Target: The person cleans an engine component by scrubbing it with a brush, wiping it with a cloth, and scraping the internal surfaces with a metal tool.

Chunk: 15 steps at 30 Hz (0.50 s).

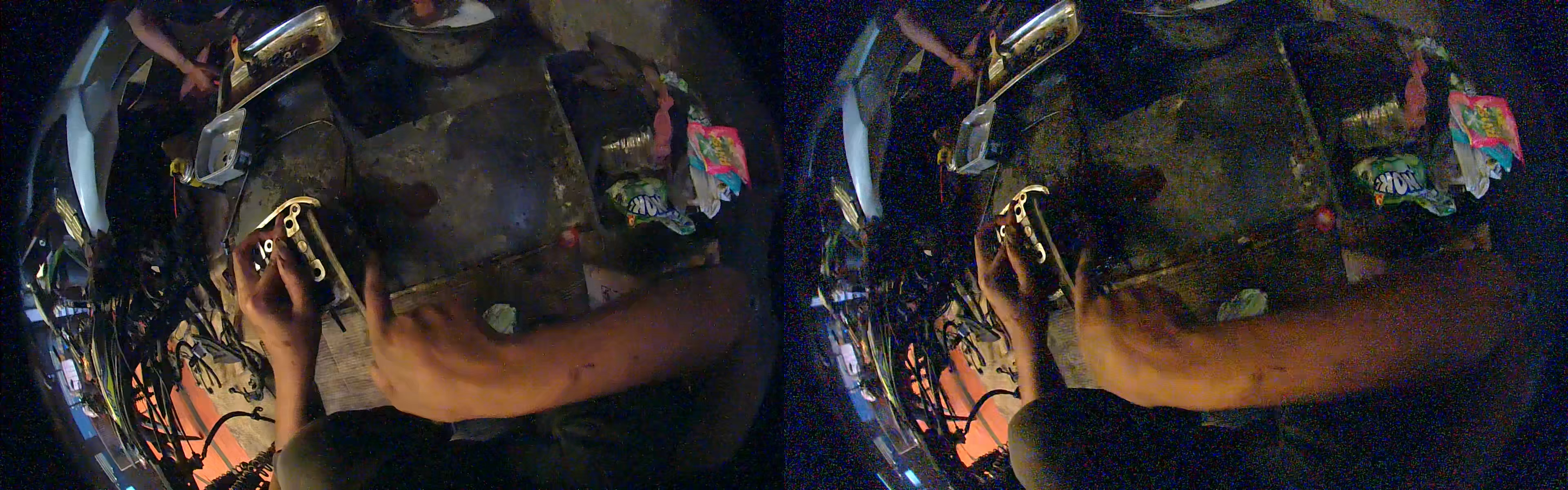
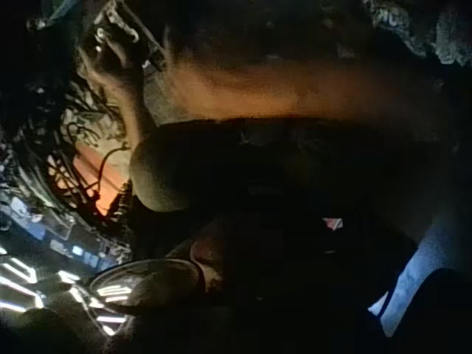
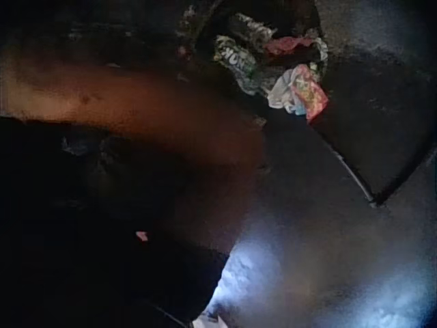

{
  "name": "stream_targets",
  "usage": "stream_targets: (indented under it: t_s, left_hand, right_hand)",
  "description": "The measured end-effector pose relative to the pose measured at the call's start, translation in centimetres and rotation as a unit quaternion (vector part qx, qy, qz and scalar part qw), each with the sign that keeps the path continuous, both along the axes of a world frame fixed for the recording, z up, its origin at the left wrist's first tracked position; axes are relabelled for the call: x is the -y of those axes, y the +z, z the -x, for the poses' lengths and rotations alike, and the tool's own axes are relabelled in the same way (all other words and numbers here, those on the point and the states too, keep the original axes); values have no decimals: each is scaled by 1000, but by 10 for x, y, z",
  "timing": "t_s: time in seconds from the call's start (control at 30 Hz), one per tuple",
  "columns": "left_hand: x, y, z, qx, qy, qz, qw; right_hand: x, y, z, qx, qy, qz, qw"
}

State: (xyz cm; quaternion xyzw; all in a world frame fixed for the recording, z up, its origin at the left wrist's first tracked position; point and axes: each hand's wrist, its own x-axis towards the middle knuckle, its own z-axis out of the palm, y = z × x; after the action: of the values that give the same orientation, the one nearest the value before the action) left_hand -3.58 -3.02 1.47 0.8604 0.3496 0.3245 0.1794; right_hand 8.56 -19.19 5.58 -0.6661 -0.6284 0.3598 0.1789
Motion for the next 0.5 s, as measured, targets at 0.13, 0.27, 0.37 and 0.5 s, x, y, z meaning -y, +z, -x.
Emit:
stream_targets:
  t_s: [0.13, 0.27, 0.37, 0.5]
  left_hand:
    - [-3, -12, 4, 42, 17, 0, 999]
    - [0, -11, 3, 10, 27, 54, 998]
    - [-4, -16, 4, 76, 16, 34, 996]
    - [7, 5, -10, 3, 2, 28, 1000]
  right_hand:
    - [-6, -1, -5, -8, 2, -21, 1000]
    - [-16, -17, -7, -54, -19, -50, 997]
    - [11, -4, -6, -42, 32, 41, 998]
    - [-26, 8, -19, 41, 6, 63, 997]
